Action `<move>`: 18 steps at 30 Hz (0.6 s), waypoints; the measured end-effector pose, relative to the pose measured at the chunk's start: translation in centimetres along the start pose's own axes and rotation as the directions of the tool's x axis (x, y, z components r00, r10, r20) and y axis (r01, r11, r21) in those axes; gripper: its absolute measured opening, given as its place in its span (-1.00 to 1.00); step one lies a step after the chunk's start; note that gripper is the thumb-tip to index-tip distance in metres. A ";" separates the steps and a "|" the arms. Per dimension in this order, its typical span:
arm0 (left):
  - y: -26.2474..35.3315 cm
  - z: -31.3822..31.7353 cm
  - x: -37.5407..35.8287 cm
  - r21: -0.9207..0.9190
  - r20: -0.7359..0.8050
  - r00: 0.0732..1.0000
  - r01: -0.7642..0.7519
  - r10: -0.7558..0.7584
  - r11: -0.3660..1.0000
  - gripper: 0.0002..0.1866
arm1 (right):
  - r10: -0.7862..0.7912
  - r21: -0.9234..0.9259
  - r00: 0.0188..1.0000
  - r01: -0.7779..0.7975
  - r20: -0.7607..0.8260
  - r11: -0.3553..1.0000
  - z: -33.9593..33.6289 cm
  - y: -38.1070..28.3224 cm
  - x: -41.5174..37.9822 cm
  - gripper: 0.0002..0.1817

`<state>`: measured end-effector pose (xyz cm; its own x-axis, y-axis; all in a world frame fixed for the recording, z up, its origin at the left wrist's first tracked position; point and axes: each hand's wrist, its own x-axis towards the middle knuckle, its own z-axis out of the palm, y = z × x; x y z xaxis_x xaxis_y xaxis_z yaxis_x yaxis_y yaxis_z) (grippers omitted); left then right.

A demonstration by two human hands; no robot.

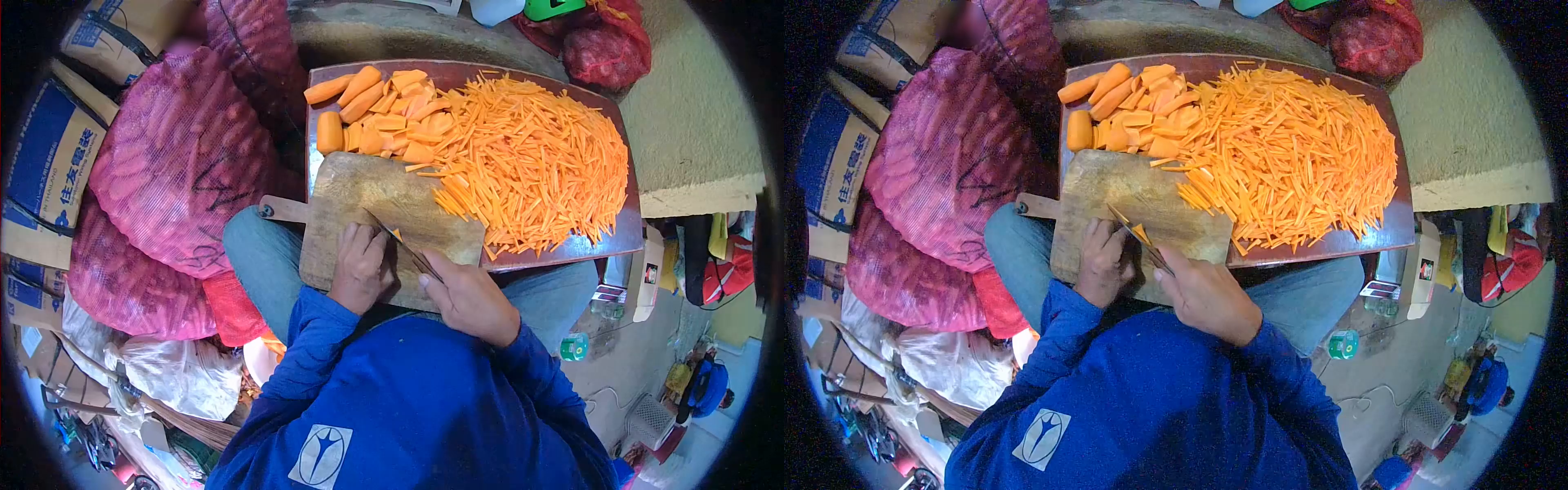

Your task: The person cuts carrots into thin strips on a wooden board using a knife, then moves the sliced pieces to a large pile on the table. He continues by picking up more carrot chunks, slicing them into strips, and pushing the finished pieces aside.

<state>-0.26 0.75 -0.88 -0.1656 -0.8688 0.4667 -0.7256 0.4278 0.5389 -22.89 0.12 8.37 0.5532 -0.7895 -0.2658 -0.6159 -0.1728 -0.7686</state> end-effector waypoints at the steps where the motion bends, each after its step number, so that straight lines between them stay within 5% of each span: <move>1: 0.1 -0.3 0.0 0.002 0.014 1.000 0.002 -0.002 1.000 -0.61 | -0.002 0.003 1.000 0.002 -0.003 1.000 0.1 0.0 -0.1 -0.53; 12: -0.4 0.0 0.0 -0.044 -0.016 1.000 0.013 -0.014 0.999 -0.61 | -0.078 0.028 0.993 0.081 -0.088 0.996 0.0 0.1 0.0 -0.53; 15: -0.4 0.4 -0.1 -0.092 -0.111 0.991 0.060 -0.070 0.994 -0.74 | 0.036 0.154 0.998 -0.028 -0.055 0.988 -1.6 -0.7 -1.0 -0.53; 18: 0.1 -0.2 0.6 -0.157 -0.172 0.971 0.141 -0.168 0.977 -0.82 | -0.040 0.079 0.996 0.047 -0.080 0.996 -0.8 0.6 -1.6 -0.52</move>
<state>-0.33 0.33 -0.37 0.0760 -0.8722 0.4831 -0.6275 0.3347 0.7030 -24.53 0.79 8.81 0.5306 -0.8267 -0.1870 -0.5433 -0.1624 -0.8237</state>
